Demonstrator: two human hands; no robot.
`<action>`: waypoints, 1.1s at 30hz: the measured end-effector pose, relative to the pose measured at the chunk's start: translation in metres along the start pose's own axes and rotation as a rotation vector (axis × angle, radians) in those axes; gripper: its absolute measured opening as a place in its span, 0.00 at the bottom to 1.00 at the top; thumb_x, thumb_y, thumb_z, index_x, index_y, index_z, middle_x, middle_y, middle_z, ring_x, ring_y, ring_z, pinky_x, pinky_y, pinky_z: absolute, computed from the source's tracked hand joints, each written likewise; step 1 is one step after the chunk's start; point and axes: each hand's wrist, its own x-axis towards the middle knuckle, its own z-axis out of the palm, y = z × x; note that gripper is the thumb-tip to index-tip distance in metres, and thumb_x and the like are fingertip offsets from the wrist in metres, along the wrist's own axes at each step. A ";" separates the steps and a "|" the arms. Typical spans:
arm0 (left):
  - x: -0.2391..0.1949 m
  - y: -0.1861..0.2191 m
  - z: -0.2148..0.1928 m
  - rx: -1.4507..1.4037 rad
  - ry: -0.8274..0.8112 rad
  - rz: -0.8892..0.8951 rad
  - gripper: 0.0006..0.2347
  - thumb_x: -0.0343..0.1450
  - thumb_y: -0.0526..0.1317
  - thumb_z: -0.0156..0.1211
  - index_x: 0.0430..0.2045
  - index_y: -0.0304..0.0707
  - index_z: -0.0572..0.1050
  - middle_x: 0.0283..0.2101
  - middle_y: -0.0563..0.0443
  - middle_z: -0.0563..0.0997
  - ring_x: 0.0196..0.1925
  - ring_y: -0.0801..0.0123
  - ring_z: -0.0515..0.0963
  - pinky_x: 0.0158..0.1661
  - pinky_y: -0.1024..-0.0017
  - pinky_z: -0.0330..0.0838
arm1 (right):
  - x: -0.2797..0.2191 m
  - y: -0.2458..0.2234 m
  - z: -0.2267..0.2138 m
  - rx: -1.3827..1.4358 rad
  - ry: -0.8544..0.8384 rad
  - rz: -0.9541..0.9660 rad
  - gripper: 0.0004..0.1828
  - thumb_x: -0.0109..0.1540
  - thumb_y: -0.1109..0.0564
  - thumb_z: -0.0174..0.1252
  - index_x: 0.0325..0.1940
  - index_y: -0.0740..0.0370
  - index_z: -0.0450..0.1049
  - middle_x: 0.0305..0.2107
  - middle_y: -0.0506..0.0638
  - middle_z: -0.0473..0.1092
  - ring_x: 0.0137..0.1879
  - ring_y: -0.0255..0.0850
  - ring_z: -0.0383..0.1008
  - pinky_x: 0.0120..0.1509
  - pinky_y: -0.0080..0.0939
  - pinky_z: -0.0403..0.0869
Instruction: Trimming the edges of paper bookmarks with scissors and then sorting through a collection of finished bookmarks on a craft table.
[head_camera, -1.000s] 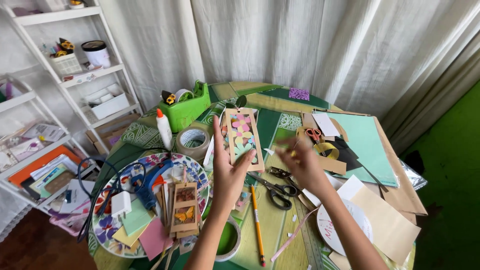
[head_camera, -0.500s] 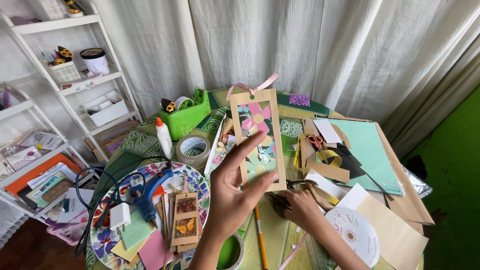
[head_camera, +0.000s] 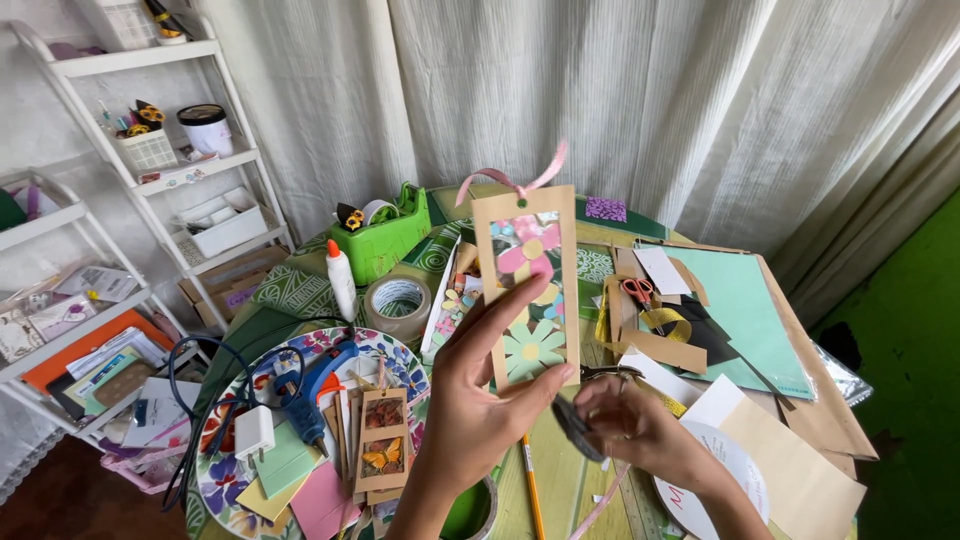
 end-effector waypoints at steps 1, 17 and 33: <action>0.001 -0.002 -0.001 0.004 0.004 0.000 0.24 0.63 0.27 0.61 0.54 0.36 0.66 0.58 0.45 0.71 0.63 0.65 0.69 0.62 0.72 0.63 | 0.004 -0.002 0.005 0.000 -0.006 -0.001 0.18 0.53 0.69 0.60 0.46 0.65 0.68 0.38 0.55 0.73 0.39 0.42 0.79 0.43 0.38 0.81; 0.004 -0.002 -0.010 -0.043 -0.090 -0.249 0.18 0.63 0.31 0.59 0.48 0.43 0.71 0.54 0.51 0.74 0.59 0.70 0.71 0.47 0.71 0.82 | -0.009 0.019 0.065 0.016 0.220 -0.495 0.41 0.57 0.33 0.57 0.61 0.66 0.61 0.30 0.55 0.71 0.39 0.41 0.69 0.50 0.44 0.64; 0.000 0.005 0.000 -0.130 -0.096 -0.235 0.21 0.63 0.29 0.60 0.51 0.39 0.68 0.57 0.50 0.71 0.61 0.74 0.68 0.48 0.74 0.81 | -0.026 0.011 0.067 0.080 0.173 -0.338 0.39 0.54 0.33 0.61 0.55 0.66 0.67 0.26 0.54 0.70 0.36 0.40 0.66 0.49 0.36 0.56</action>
